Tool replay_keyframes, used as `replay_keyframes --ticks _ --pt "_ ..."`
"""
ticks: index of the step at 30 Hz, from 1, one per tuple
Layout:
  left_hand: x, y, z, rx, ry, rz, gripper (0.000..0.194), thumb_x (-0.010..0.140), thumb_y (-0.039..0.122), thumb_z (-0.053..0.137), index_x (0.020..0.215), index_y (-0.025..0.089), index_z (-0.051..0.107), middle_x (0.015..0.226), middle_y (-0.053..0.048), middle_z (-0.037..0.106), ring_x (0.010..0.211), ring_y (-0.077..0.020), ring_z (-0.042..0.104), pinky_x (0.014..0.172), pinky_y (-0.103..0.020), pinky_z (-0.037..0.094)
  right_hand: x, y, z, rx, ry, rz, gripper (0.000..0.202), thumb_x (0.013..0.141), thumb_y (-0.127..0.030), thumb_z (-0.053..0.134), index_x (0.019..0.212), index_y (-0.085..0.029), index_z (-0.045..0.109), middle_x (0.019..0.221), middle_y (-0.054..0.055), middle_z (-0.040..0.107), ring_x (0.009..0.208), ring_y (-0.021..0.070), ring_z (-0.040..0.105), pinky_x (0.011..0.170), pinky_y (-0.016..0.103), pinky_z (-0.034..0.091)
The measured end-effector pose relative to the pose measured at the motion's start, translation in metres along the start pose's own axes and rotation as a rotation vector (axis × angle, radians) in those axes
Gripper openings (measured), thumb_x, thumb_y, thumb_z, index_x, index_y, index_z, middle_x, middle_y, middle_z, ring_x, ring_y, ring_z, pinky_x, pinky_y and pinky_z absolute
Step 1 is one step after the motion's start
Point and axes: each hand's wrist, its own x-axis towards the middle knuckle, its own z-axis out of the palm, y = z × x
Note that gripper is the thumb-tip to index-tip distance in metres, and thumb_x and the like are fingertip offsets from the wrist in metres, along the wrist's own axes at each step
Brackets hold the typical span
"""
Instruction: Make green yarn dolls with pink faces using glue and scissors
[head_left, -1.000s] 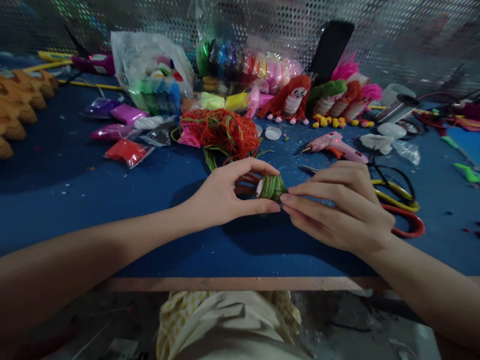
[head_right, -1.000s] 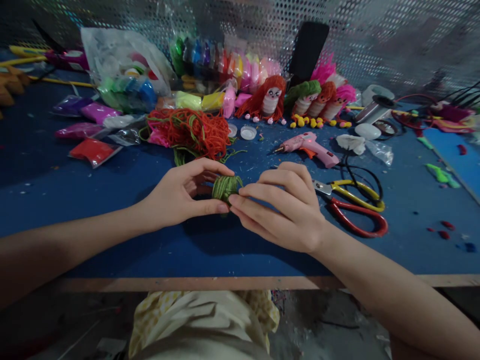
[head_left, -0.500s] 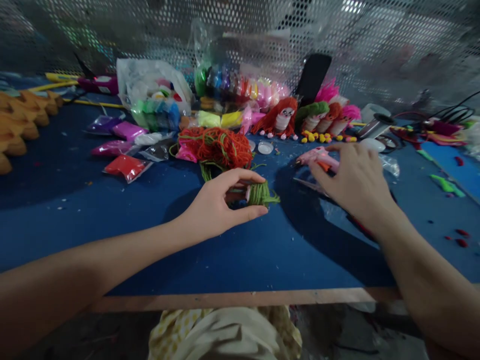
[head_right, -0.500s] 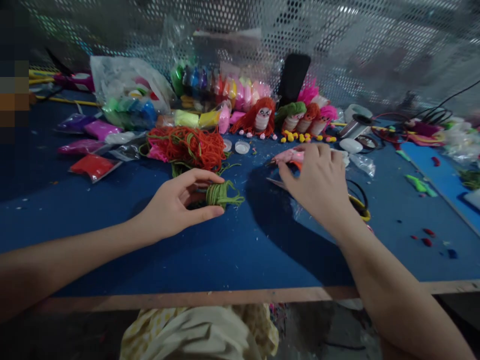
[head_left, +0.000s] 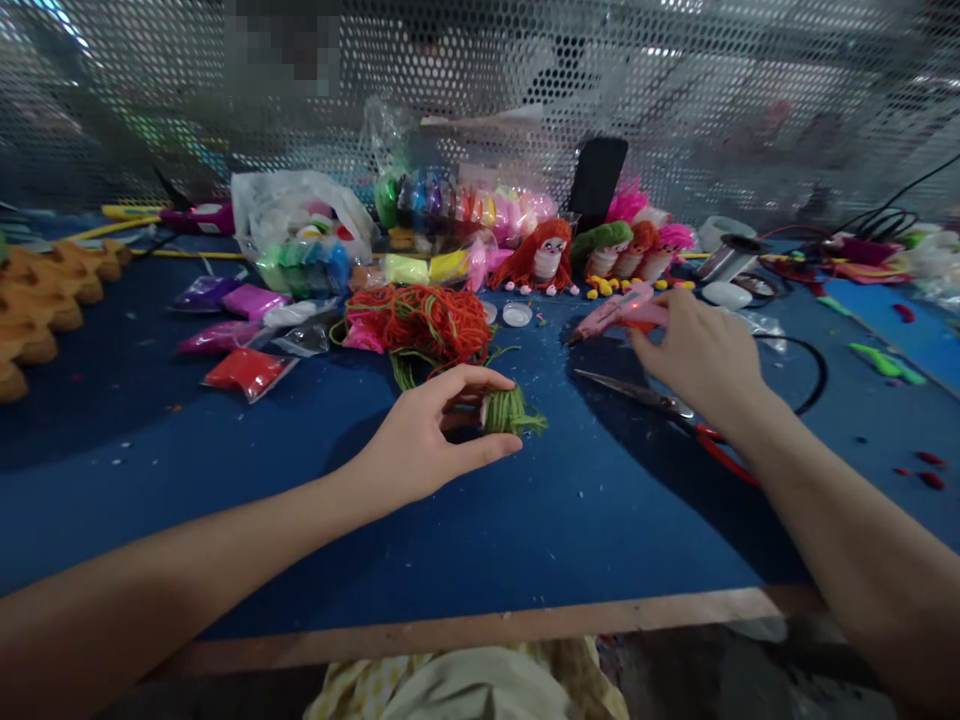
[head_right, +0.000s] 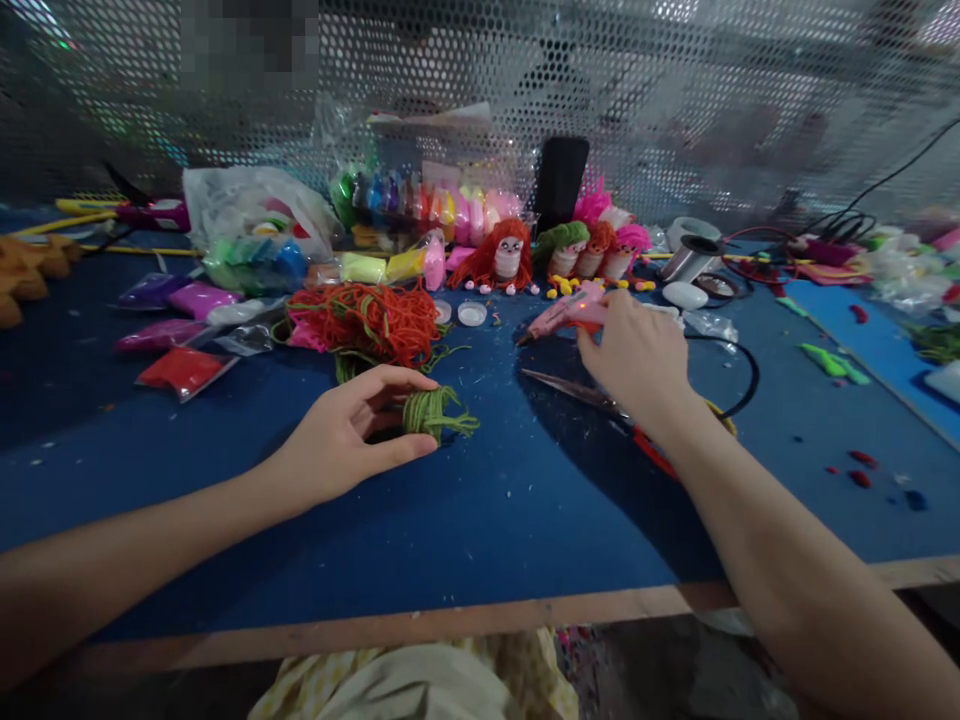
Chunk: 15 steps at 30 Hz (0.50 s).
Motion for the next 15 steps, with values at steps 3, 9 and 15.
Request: replay_keyframes --ticks 3,9,15 --pt "0.0 -0.002 0.0 -0.01 -0.007 0.002 0.047 0.078 0.042 0.088 0.117 0.023 0.068 0.115 -0.007 0.073 0.104 -0.021 0.073 0.094 -0.036 0.063 0.005 -0.005 -0.005 -0.062 0.204 -0.149 0.025 0.086 -0.033 0.071 0.104 -0.017 0.071 0.09 0.019 0.075 0.076 0.0273 0.065 0.067 0.04 0.036" --pt "0.0 -0.002 0.0 -0.04 -0.01 0.01 0.047 0.077 0.039 0.088 0.116 0.023 0.068 0.115 -0.006 0.073 0.104 -0.0194 0.073 0.095 -0.034 0.063 0.007 -0.011 -0.02 -0.093 0.317 -0.201 0.035 0.099 -0.025 0.053 0.131 -0.02 0.066 0.108 0.021 0.073 0.1 0.0352 0.066 0.086 0.053 0.043" --pt "-0.001 0.002 0.001 -0.063 -0.017 0.023 0.049 0.075 0.035 0.09 0.118 0.023 0.067 0.114 -0.006 0.073 0.102 -0.0203 0.074 0.095 -0.035 0.064 -0.014 -0.036 -0.035 0.22 0.304 -0.088 0.03 0.088 -0.03 0.068 0.113 -0.019 0.055 0.095 0.017 0.066 0.087 0.0298 0.067 0.074 0.043 0.051"
